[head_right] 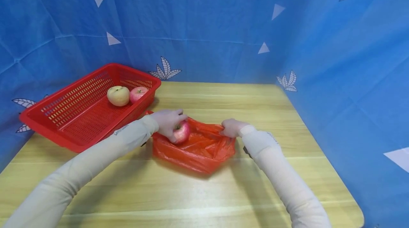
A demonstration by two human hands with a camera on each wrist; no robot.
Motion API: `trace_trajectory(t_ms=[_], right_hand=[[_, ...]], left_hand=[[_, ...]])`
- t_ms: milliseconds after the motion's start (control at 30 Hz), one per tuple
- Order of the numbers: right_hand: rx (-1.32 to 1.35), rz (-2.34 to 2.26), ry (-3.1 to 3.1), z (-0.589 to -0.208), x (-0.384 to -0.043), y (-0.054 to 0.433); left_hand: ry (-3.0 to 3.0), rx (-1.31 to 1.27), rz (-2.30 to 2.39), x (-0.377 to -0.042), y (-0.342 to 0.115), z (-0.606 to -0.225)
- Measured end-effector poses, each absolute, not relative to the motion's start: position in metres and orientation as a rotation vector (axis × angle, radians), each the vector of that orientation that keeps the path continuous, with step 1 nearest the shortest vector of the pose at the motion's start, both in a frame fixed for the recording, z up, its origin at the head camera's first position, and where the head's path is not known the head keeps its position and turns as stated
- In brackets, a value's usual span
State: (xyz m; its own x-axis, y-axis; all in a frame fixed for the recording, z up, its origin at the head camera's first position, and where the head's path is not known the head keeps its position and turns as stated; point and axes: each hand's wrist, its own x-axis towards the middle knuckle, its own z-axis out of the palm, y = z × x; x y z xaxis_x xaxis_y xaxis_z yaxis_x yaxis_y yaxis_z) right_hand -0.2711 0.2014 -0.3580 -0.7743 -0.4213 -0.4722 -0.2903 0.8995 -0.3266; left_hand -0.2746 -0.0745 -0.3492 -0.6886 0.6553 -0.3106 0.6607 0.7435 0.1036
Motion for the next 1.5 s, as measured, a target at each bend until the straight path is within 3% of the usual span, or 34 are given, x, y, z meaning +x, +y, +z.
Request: trace_trajectory(t_ms=[667,933,1200,1500], right_hand=[[-0.532,-0.479,2.64,-0.357,-0.272,0.198],[-0.528,-0.473,2.666,-0.356,-0.273,0.2],[-0.557,-0.447,2.701,-0.357,-0.275,0.199],[-0.564,-0.47,2.673,-0.362,-0.277,0.198]], left_hand=[[2.692,0.902,0.209,-0.292,-0.087,-0.358],[2.795,0.961,0.229,-0.298,-0.101,-0.308],[3.04,0.728,0.419,-0.32,-0.164,-0.249],[3.02,0.205,0.689,-0.348,-0.26,-0.304]])
